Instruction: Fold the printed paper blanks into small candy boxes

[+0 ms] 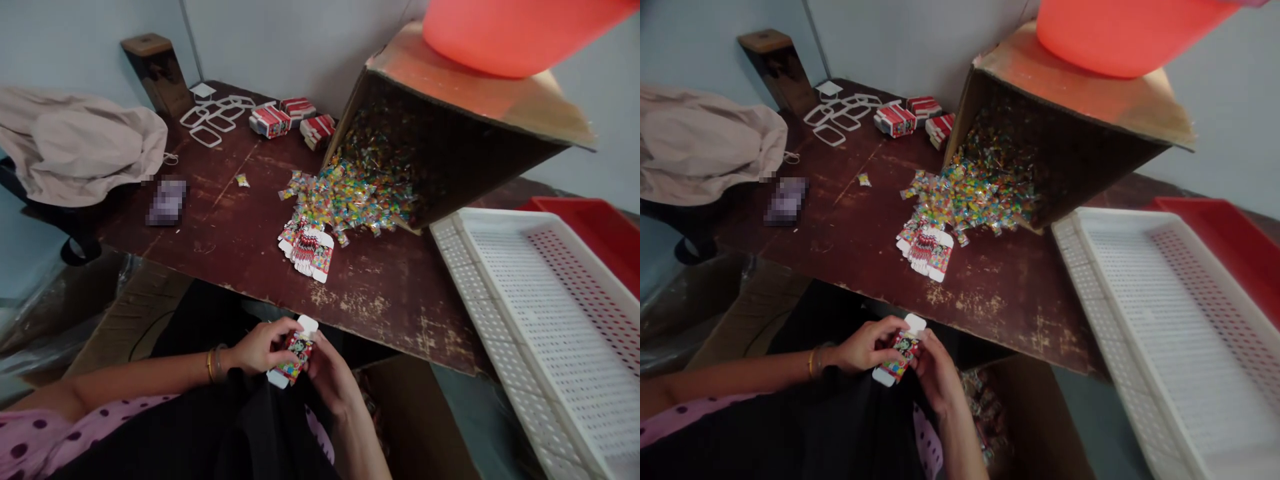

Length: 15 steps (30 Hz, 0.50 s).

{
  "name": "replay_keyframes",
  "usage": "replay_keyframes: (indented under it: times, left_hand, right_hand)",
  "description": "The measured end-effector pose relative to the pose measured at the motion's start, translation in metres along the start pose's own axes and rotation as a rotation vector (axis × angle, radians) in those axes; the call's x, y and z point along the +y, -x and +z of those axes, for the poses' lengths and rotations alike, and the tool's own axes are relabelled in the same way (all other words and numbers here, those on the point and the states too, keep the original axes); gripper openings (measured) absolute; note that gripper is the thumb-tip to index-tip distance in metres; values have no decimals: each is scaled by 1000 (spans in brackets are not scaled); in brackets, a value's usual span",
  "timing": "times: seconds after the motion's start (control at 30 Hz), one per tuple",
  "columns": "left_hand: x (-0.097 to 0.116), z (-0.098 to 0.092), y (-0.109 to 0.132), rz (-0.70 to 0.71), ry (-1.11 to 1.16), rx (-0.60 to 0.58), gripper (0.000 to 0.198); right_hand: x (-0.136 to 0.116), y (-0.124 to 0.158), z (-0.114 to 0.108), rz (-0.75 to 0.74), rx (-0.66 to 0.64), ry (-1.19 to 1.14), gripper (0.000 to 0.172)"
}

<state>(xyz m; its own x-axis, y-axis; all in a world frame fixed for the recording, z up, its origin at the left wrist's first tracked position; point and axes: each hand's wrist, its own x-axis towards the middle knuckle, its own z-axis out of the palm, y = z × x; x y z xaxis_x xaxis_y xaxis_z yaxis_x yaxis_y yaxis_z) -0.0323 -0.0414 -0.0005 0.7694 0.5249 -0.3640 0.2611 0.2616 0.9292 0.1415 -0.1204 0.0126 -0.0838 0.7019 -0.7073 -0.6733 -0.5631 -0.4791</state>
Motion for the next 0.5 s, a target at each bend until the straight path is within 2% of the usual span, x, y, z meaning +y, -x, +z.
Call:
replay_keyframes:
  times: [0.1, 0.17, 0.23, 0.3, 0.33, 0.4, 0.43, 0.5]
  left_hand:
    - [-3, 1, 10, -40, -56, -38, 35]
    - [-4, 4, 14, -94, 2, 12, 28]
    - [-5, 7, 14, -170, 160, 93, 27]
    - [-8, 9, 11, -306, 436, 121, 38]
    - [-10, 10, 9, -415, 587, 72, 46]
    - [-14, 10, 6, -659, 800, -110, 50]
    - [-16, 10, 5, -747, 847, -195, 49]
    - [-21, 8, 4, -818, 871, -290, 48]
  right_hand:
    - [-3, 3, -1, 120, -52, -23, 23]
    - [-1, 3, 0, 165, -93, -16, 23]
    - [1, 1, 3, 186, -135, 5, 26]
    - [3, 0, 6, 162, -150, 84, 25]
    - [4, -1, 9, 118, -137, 161, 22]
    - [6, -2, 13, -20, -91, 361, 14]
    - [6, -2, 15, -95, -72, 456, 20]
    - [7, -2, 17, -191, -60, 570, 39]
